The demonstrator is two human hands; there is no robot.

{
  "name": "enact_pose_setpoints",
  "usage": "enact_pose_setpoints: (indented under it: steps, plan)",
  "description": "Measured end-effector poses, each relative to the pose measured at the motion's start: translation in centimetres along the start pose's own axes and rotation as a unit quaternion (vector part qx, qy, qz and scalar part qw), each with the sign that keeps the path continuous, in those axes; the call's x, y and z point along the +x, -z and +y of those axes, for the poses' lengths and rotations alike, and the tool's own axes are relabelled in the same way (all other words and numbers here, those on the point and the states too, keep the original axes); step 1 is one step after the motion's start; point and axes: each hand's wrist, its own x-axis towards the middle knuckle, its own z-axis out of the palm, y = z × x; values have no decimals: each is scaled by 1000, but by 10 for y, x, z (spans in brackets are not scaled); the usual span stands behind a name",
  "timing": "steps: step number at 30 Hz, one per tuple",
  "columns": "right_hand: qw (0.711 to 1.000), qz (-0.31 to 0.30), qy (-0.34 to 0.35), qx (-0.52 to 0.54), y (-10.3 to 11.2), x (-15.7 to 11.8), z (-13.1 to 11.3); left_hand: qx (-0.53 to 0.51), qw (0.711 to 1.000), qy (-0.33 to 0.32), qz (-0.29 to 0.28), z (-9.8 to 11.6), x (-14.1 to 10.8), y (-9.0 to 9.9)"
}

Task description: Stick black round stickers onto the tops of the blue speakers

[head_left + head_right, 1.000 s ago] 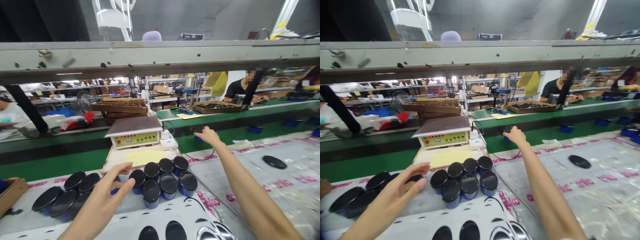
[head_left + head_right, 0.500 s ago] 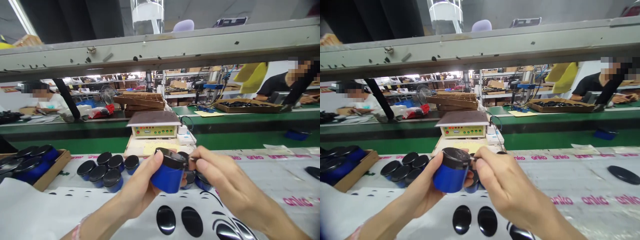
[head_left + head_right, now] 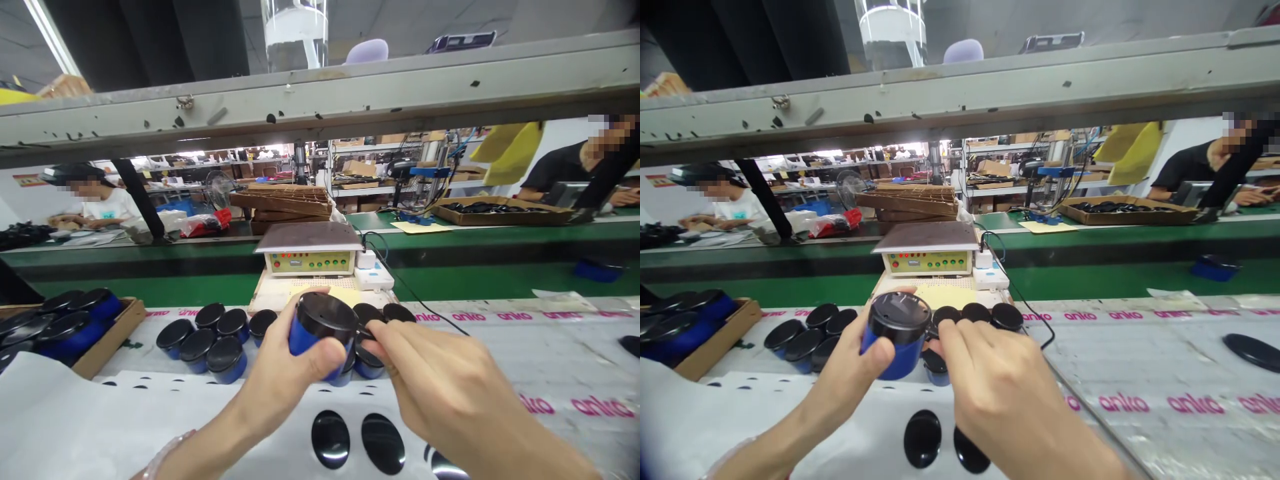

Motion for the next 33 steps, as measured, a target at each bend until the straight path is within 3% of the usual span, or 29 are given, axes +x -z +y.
enact_pose_setpoints:
  steps: [2, 4, 6, 8, 9, 11, 13, 16, 30, 33]
  plan:
    - [999, 2, -11, 46, -3, -1, 1, 76, 996, -38, -10, 4, 0, 0]
    - [988, -38, -46, 142, -9, -1, 6, 191, 977, -92, -3, 9, 0, 1]
    - [966, -83, -84, 231, -15, 0, 12, 352, 917, -184, 31, 12, 0, 1]
    - [950, -92, -105, 279, -23, 1, 17, 484, 826, -281, 70, 14, -1, 1]
    - [946, -87, -108, 293, -26, 2, 18, 518, 788, -322, 83, 15, -1, 1]
    - [942, -78, -103, 310, -32, 2, 19, 517, 753, -397, 90, 15, -1, 0]
    - [943, -69, -94, 311, -35, 2, 17, 480, 749, -449, 82, 15, -2, -1]
    - [953, -38, -73, 292, -35, 2, 14, 464, 745, -475, 71, 15, -4, -2]
    - [957, -32, -64, 280, -38, 0, 13, 489, 758, -428, 56, 17, -6, 3]
    - [961, -41, -29, 272, -34, 0, 16, 452, 793, -404, 59, 19, -8, 8]
